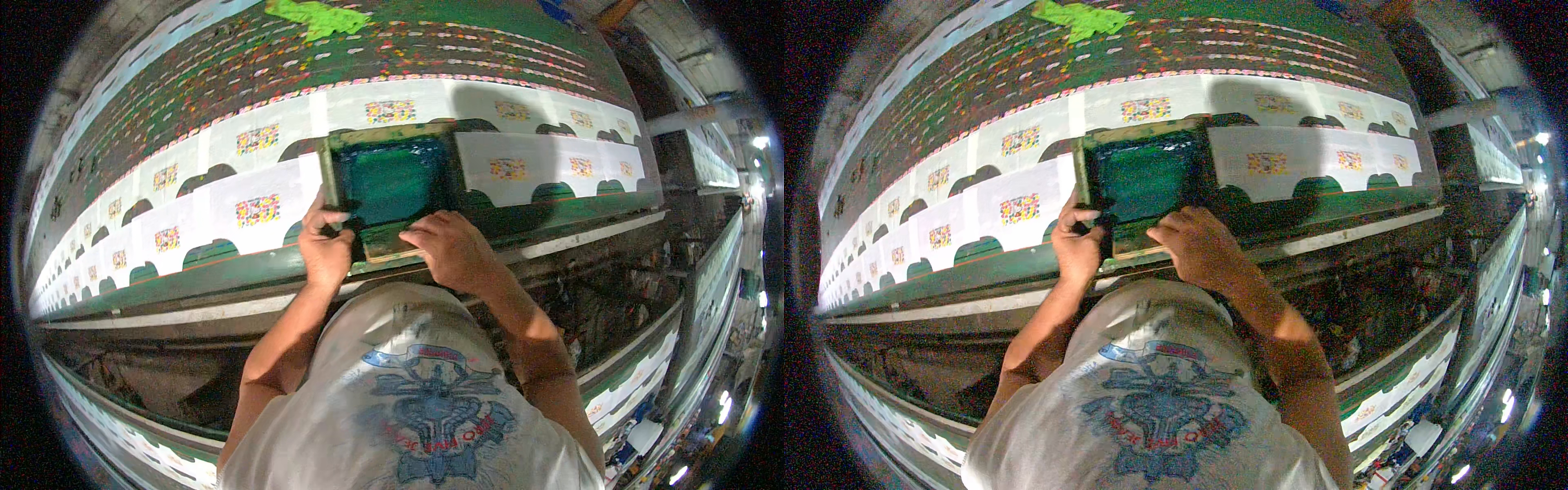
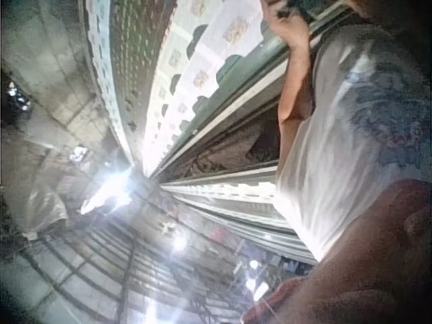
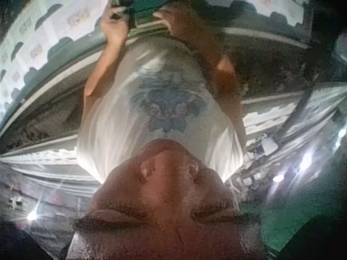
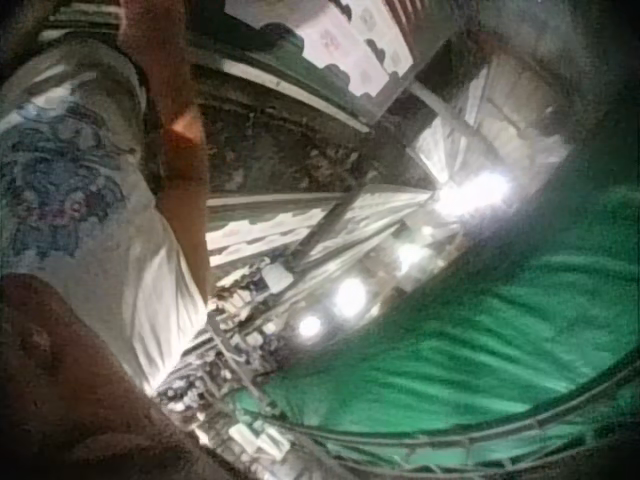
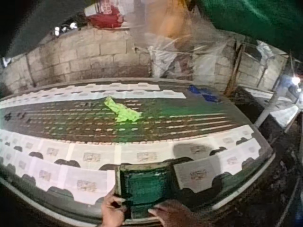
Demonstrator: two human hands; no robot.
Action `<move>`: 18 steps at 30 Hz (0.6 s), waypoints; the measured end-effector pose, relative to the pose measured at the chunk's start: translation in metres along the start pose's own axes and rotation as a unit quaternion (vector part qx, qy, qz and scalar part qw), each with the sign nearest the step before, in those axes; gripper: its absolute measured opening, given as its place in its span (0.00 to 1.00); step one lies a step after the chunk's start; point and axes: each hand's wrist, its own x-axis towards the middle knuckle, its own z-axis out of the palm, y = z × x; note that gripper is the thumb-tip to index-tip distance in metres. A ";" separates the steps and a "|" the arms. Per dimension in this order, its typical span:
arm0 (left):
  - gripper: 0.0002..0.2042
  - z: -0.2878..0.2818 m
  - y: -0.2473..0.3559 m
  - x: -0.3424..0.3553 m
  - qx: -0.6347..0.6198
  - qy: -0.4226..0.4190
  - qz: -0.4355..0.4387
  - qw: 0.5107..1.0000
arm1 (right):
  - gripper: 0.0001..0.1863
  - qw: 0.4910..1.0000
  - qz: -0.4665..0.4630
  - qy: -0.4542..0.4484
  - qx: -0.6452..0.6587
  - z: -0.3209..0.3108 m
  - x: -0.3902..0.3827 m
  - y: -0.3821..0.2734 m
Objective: The person holds a screen printing frame over a long sheet of paper and repeatedly uses a squeegee to spread green ink across the screen. The person occasionally lifts the frame to inspect the ink distribution and continues the spreading motion along the length of the paper.
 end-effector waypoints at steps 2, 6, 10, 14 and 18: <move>0.16 0.001 0.015 -0.001 -0.004 0.003 -0.019 1.000 | 0.19 0.996 -0.038 0.055 0.054 0.011 -0.010 0.018; 0.16 0.007 0.031 -0.004 0.019 0.009 0.015 1.000 | 0.20 0.984 -0.063 0.158 0.060 0.003 -0.030 0.036; 0.15 0.059 0.048 -0.016 0.005 0.025 0.026 0.999 | 0.17 0.979 -0.017 0.187 0.081 -0.019 -0.068 0.068; 0.13 0.127 0.051 -0.026 0.006 0.029 0.023 0.999 | 0.19 0.974 0.018 0.198 0.112 -0.036 -0.113 0.116; 0.14 0.191 0.049 -0.034 -0.033 0.017 -0.010 0.999 | 0.18 0.972 0.042 0.208 0.102 -0.062 -0.147 0.155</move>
